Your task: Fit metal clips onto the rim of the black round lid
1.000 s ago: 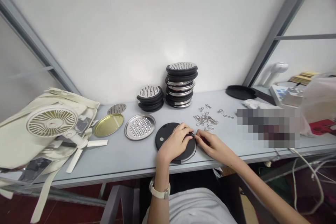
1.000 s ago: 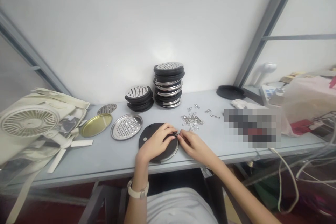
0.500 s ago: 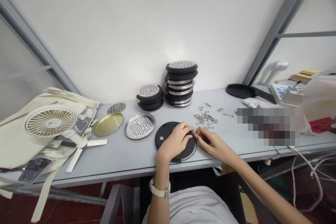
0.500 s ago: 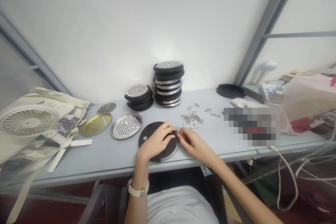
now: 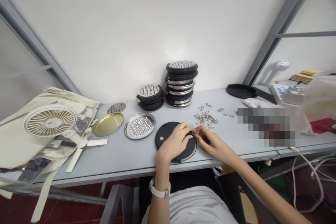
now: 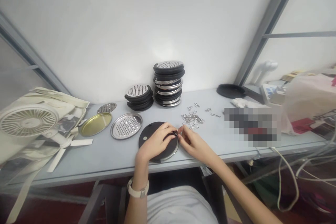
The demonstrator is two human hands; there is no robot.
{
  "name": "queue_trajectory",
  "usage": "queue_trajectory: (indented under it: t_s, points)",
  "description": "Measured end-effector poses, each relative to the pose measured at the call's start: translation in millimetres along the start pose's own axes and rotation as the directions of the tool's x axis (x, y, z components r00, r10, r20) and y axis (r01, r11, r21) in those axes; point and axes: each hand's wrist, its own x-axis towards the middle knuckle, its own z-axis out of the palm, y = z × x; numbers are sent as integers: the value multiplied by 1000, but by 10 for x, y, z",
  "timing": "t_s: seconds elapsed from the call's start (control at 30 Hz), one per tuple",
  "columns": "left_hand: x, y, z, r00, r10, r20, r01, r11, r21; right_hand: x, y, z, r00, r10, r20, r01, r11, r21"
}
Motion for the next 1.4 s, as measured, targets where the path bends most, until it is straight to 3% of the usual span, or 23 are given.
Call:
queue_trajectory:
  t_s: [0.53,1.4]
  points:
    - [-3,18,-6,999,24,24,-25,998,65,6,20,4,1000,-9,-13,8,998,-66]
    - [-1,31,-11,999,37,26,-39,996,74,1,23,13,1000,-1,15,1,999,-33]
